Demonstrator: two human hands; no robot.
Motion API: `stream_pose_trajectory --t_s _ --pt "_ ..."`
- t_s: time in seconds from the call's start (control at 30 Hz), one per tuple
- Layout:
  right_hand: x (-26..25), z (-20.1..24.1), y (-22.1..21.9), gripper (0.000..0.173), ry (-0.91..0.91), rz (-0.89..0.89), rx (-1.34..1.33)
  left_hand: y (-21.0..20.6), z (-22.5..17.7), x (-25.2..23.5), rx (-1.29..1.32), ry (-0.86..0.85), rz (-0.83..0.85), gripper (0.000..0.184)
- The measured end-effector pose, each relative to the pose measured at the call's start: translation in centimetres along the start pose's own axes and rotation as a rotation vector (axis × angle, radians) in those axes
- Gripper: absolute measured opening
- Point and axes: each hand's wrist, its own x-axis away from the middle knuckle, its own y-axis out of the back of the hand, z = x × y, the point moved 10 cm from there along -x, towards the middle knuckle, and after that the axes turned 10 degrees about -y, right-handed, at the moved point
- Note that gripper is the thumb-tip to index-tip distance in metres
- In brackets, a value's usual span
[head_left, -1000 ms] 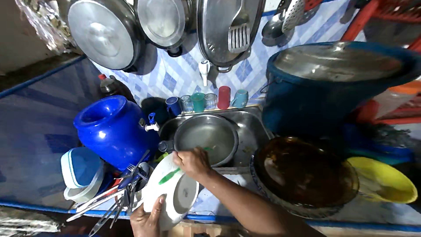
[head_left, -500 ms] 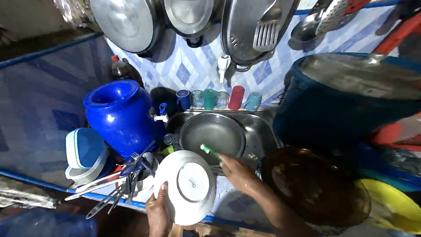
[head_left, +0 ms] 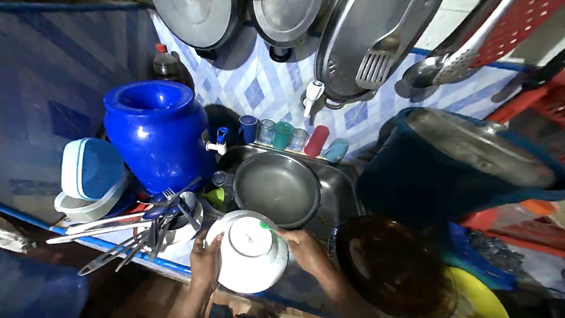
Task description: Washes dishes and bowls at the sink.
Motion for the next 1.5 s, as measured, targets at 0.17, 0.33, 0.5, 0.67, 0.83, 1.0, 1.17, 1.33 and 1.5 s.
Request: stream_pose_trajectory --t_s 0.17,0.33,0.5,0.67,0.83,1.0,1.17,1.33,1.5 --pt "2.8 3.8 -2.9 0.043 0.135 0.092 0.098 0.4 0.3 -0.1 -0.041 -0.008 0.002 0.040" --pt "-1.8 -0.8 1.3 0.031 0.002 0.120 -0.066 0.3 0.9 -0.2 -0.113 0.071 0.082 0.044" --pt "-3.4 4.6 -1.7 0.028 -0.025 0.157 0.055 0.9 1.4 0.1 0.019 0.189 0.156 0.046" --pt "-3.1 -0.4 0.7 0.024 -0.007 0.245 0.096 2.1 1.8 1.3 0.145 0.266 0.113 0.048" --pt "-6.0 4.6 1.0 0.033 0.025 0.106 0.325 2.1 1.6 1.5 0.117 0.237 0.125 0.051" --pt "-5.5 3.3 1.6 0.034 0.086 0.151 0.405 2.3 1.3 1.3 0.105 0.219 0.114 0.049" --pt "-4.1 2.9 2.6 0.035 0.021 0.160 0.490 2.4 1.5 1.5 0.091 0.221 0.105 0.046" --pt "-1.8 3.7 2.1 0.037 -0.044 0.084 0.617 2.4 1.2 1.4 0.063 0.201 0.091 0.048" --pt "-1.1 4.9 1.7 0.038 -0.105 0.060 0.643 2.5 1.3 1.3 0.037 0.190 0.085 0.047"
